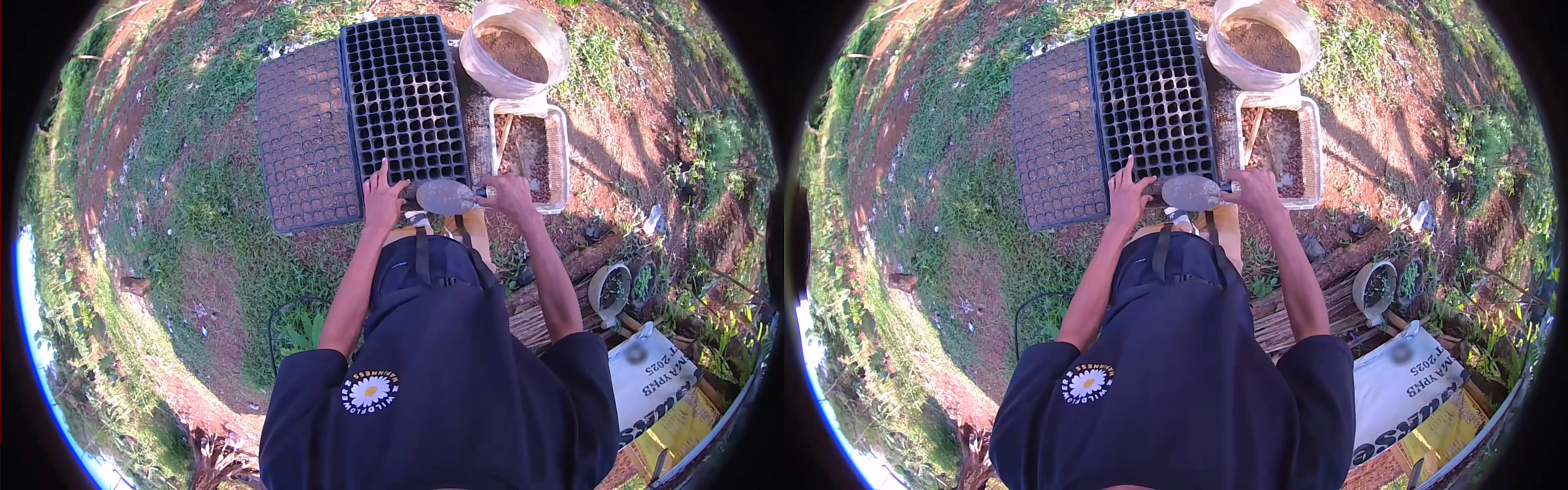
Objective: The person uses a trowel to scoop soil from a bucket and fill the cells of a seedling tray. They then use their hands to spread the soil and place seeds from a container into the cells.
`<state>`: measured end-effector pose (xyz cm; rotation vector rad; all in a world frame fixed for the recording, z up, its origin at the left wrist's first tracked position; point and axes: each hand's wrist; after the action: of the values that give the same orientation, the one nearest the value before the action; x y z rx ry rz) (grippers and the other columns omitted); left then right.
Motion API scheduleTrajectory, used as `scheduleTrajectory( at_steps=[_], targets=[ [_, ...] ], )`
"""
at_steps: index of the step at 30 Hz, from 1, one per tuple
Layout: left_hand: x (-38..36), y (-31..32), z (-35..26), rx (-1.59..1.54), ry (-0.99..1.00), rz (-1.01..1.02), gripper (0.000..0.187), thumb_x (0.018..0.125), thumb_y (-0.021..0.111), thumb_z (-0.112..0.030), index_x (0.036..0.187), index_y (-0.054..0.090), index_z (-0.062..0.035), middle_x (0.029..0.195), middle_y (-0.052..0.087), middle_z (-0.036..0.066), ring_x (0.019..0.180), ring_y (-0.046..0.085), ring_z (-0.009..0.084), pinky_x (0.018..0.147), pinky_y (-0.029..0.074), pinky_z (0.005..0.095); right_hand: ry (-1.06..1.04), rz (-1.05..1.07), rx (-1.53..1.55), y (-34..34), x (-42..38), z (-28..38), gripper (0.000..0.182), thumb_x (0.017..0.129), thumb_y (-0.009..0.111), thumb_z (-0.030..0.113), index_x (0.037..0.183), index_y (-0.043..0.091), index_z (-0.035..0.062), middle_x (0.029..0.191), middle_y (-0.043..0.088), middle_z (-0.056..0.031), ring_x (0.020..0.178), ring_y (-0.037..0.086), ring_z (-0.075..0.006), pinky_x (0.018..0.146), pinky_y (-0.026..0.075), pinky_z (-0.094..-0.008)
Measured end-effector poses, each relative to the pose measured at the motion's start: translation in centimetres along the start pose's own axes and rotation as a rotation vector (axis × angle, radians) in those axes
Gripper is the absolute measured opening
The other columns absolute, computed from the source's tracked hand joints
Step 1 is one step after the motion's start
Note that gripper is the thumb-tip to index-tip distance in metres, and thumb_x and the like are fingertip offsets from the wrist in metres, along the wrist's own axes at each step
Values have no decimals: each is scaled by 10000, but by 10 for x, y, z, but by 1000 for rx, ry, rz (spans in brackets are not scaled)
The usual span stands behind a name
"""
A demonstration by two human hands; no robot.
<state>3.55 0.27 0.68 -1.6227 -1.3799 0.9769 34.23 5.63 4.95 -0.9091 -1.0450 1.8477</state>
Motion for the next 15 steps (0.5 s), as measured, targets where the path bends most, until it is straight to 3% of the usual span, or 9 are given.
scheduleTrajectory(
  at_steps=[9,11,15],
  targets=[
    [1,2,2,13,10,6,508,655,835,-109,1140,732,-220,1566,321,169,1311,416,315,1055,321,442,-37,-17,-5,4,-3,-3,398,713,809,452,959,752,143,773,719,-134,703,687,-315,671,517,-447],
    [1,3,2,18,7,14,509,653,835,-108,1139,732,-219,1567,321,167,1310,416,314,1053,322,441,69,-110,83,6,-3,-4,398,717,810,451,962,754,143,777,722,-134,694,685,-309,670,518,-451],
    [-1,1,2,13,3,5,509,650,835,-99,1134,733,-218,1568,321,163,1309,417,311,1050,323,438,85,-102,97,-1,2,0,399,733,795,467,974,746,153,721,695,-145,696,687,-303,646,509,-452]
  ],
)
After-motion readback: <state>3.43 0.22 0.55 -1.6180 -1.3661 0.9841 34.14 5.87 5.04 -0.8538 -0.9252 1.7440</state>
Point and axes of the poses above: each hand's wrist, its own x-axis towards the middle knuckle, its own y-axis out of the palm, z = x × y
